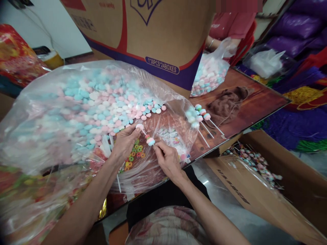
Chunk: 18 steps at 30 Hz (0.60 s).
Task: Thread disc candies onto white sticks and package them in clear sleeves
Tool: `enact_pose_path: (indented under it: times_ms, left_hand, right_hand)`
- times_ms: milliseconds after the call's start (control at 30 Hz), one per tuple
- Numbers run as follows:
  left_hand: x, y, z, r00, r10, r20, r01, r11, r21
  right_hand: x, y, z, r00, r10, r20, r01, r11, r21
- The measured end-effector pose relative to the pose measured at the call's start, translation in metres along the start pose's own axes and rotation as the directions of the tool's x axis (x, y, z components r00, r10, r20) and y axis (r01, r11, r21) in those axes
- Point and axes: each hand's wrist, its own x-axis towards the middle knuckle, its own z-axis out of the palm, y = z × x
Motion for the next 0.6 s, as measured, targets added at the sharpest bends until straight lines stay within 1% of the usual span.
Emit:
enact_pose_path:
  times_ms: [167, 333, 467, 600]
  left_hand:
    - [-0.0008, -0.0022, 0.0003, 1.000, 0.015, -0.002, -0.015, 1.000, -0.004]
    - [-0.0013, -0.0056, -0.0012, 0.999, 0.051, 0.019, -0.052, 0.997, 0.052]
    - [-0.0039, -0.0061, -0.0016, 0.992, 0.129, 0.000, -0.127, 0.977, 0.174]
    - [-0.0090, -0.0042, 0.0020, 0.972, 0.236, 0.015, -0.227, 0.913, 0.338]
  right_hand:
    - [-0.0002, -0.0003, -0.0001, 1.000, 0.003, 0.006, -0.003, 1.000, -0.002]
    - [-0.0004, -0.0004, -0.0001, 1.000, 0.007, 0.016, -0.006, 1.000, -0.030]
    - [0.0003, 0.0009, -0.0006, 0.999, 0.001, 0.038, 0.002, 0.997, -0.080]
    - [0.0011, 0.0002, -0.0016, 0.999, 0.017, 0.048, -0.014, 0.997, -0.071]
